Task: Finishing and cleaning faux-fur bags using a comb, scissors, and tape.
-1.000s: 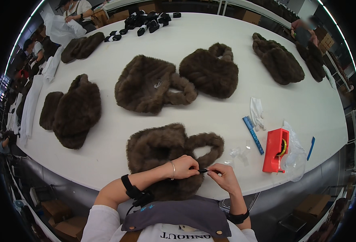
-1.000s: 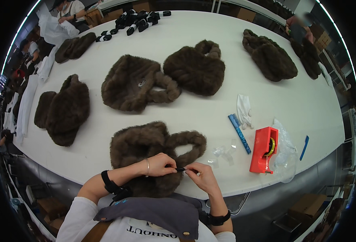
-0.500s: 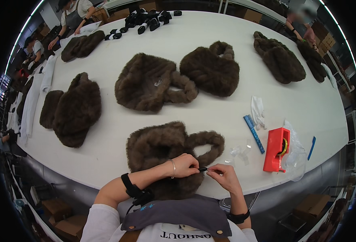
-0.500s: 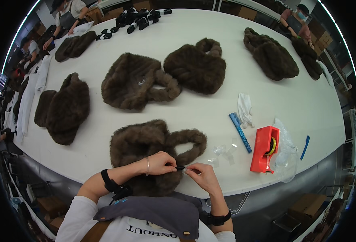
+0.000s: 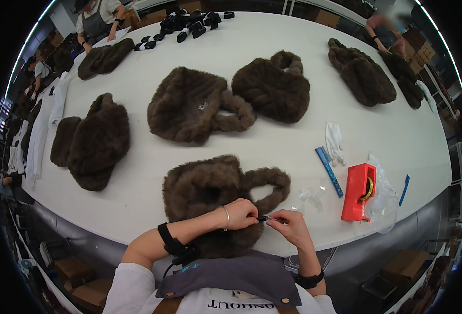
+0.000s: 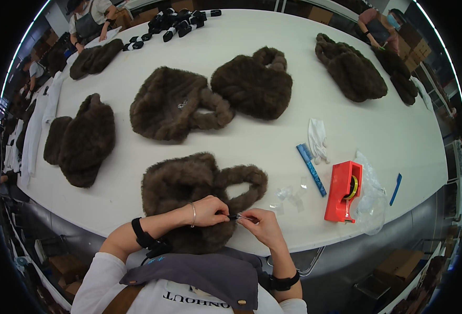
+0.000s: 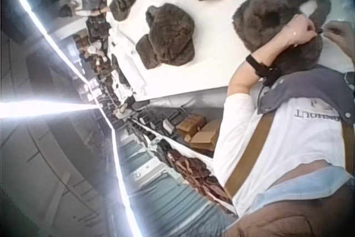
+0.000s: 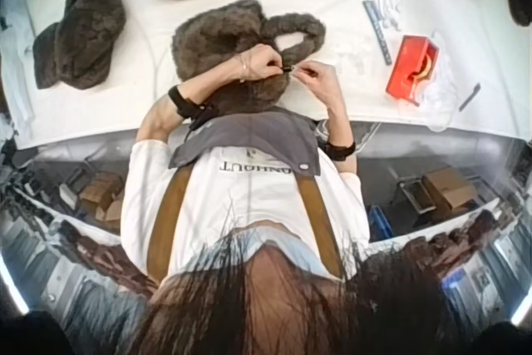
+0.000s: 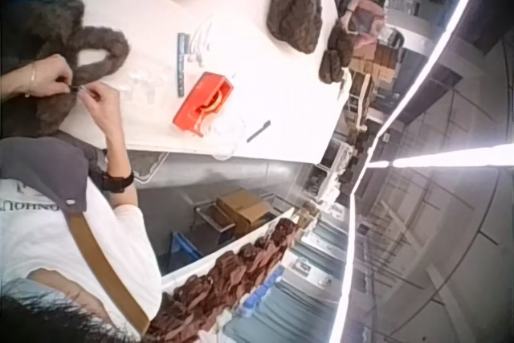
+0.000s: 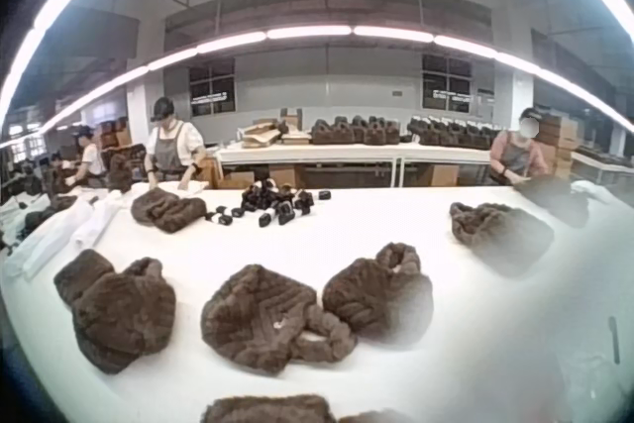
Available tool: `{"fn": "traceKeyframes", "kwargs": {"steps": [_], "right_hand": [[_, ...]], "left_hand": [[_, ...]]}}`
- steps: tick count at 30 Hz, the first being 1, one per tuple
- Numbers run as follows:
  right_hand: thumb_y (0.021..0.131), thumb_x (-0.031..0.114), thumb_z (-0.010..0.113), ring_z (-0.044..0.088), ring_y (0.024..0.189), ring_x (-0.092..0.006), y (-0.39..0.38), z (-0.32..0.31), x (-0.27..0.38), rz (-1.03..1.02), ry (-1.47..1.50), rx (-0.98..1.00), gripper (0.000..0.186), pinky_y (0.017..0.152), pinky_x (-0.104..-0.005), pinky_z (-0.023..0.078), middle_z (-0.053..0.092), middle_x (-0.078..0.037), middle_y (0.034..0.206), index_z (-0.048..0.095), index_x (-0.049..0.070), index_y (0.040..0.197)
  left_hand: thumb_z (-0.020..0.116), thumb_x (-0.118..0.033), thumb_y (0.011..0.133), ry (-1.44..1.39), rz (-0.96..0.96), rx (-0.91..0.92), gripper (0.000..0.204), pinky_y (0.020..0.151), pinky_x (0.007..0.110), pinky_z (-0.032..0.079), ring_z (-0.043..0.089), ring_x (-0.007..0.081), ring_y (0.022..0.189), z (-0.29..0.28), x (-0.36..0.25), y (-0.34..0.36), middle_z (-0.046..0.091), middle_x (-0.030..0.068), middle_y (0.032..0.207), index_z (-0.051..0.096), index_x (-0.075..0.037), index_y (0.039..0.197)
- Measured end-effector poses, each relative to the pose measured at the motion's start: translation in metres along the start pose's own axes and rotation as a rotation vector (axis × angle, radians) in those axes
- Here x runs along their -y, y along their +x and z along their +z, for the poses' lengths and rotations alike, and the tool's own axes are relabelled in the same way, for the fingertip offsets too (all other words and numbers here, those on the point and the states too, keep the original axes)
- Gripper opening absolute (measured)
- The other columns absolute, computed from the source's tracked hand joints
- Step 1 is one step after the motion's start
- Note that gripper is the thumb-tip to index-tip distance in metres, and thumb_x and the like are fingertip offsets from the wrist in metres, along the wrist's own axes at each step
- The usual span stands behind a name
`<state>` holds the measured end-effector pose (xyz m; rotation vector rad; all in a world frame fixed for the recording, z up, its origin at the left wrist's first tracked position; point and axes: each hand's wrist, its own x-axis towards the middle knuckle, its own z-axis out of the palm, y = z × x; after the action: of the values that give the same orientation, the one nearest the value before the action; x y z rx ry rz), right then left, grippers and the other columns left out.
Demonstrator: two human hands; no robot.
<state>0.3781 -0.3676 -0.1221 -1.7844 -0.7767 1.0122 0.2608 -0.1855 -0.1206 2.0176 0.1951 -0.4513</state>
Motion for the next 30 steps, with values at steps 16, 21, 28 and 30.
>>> {"fn": "traceKeyframes", "kwargs": {"steps": [16,21,28,30], "right_hand": [[0.072,0.005,0.072,0.059,0.071,-0.0124,0.021,0.012,0.022,-0.027,-0.040,0.218,0.030,0.065,-0.0253,0.048,0.063,-0.008,0.079,0.053,0.001,0.095],[0.076,0.003,0.069,0.059,0.074,-0.0094,0.024,0.010,0.012,0.069,0.096,0.253,0.022,0.066,-0.0235,0.048,0.062,-0.004,0.079,0.055,0.000,0.092],[0.079,0.005,0.065,0.050,0.066,-0.0034,0.023,0.015,-0.015,0.076,0.334,0.228,0.013,0.057,-0.0183,0.042,0.056,0.001,0.075,0.057,-0.001,0.087],[0.079,0.005,0.064,0.049,0.066,-0.0028,0.022,0.017,-0.017,0.053,0.336,0.225,0.013,0.057,-0.0177,0.041,0.056,0.001,0.075,0.057,-0.001,0.087]], "left_hand": [[0.060,-0.013,0.078,-0.202,0.076,0.062,0.016,0.063,0.032,0.045,0.060,0.0207,0.067,-0.010,0.012,-0.001,0.062,0.0096,0.071,0.056,-0.001,0.086],[0.058,-0.013,0.077,-0.189,0.089,0.000,0.013,0.060,0.032,0.045,0.059,0.0205,0.063,-0.002,0.021,0.002,0.061,0.0089,0.068,0.057,-0.002,0.083],[0.059,-0.010,0.069,-0.129,0.068,-0.014,0.009,0.055,0.033,0.045,0.058,0.0209,0.058,0.004,0.017,0.003,0.059,0.0093,0.063,0.057,-0.002,0.072],[0.060,-0.011,0.068,-0.134,0.050,-0.014,0.010,0.057,0.034,0.045,0.059,0.0230,0.059,0.008,0.018,0.004,0.059,0.0111,0.062,0.058,-0.001,0.069]]}}
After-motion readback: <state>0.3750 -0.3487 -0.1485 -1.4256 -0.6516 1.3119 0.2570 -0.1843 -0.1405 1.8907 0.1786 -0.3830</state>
